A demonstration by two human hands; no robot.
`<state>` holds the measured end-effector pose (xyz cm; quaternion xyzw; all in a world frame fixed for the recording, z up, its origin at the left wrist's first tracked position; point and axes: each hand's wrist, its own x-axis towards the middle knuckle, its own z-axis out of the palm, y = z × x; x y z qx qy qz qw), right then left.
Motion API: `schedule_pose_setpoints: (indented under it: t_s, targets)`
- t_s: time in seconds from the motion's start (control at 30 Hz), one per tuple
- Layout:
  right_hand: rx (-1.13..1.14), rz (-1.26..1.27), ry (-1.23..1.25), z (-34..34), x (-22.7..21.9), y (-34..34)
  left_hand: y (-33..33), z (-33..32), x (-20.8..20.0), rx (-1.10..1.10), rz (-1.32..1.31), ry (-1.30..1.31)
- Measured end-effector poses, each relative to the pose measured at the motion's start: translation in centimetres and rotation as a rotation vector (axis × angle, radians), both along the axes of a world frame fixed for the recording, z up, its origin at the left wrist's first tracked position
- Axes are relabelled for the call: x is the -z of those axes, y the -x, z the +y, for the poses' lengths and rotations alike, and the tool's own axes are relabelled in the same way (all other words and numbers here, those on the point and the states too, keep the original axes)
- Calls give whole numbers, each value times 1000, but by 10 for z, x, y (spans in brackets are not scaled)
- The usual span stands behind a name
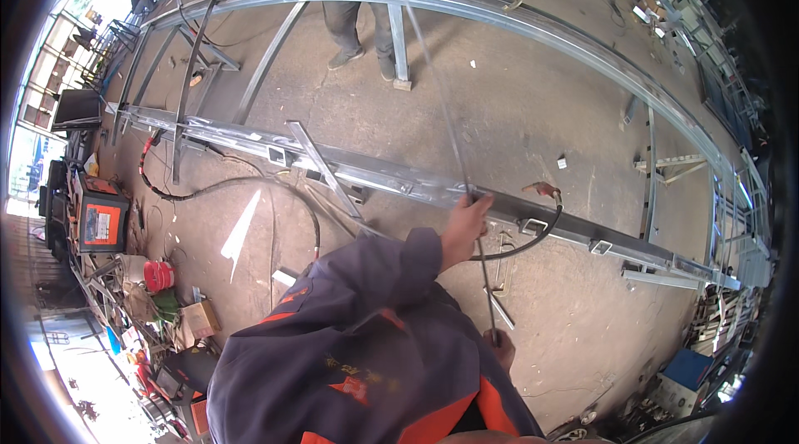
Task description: The person welds a curved metal frame using a handheld welding torch, repeatedly positioning and tacking metal bars to the frame. They move around the structure, align pieces, and apply welds at multiple joints while another worker assists nearby.
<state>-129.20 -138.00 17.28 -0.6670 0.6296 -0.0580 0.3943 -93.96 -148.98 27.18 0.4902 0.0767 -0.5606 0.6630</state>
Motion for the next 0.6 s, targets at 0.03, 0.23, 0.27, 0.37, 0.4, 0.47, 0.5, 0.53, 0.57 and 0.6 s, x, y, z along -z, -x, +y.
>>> schedule_pose_setpoints:
  t_s: [0.03, 0.23, 0.27, 0.37, 0.4, 0.47, 0.5, 0.53, 0.57, 0.6]
  targets:
    - [70, -103, -107, 6, -10, -6, -6, -2, 19, -14, 10, -50]
    - [-201, 58, -194, -16, -48, -74, -68, -26, 95, -65, 32, -261]
    - [-246, 43, -196, -22, -46, -84, -82, -33, 102, -72, 13, -275]
    - [-144, 151, -432, -37, -33, -115, -129, -54, 118, -68, -23, -294]
    - [-176, 79, -405, -39, -30, -125, -142, -59, 122, -65, -32, -293]
    - [-207, 6, -381, -42, -25, -149, -166, -66, 127, -84, -14, -288]
    - [-200, 1, -354, -43, -23, -162, -177, -69, 128, -97, -6, -282]
    - [-200, -29, -321, -43, -21, -176, -187, -73, 130, -86, -4, -281]
    - [-199, -59, -287, -44, -21, -187, -196, -75, 132, -75, -2, -282]
    - [-193, -68, -300, -46, -21, -197, -205, -77, 133, -66, -4, -285]
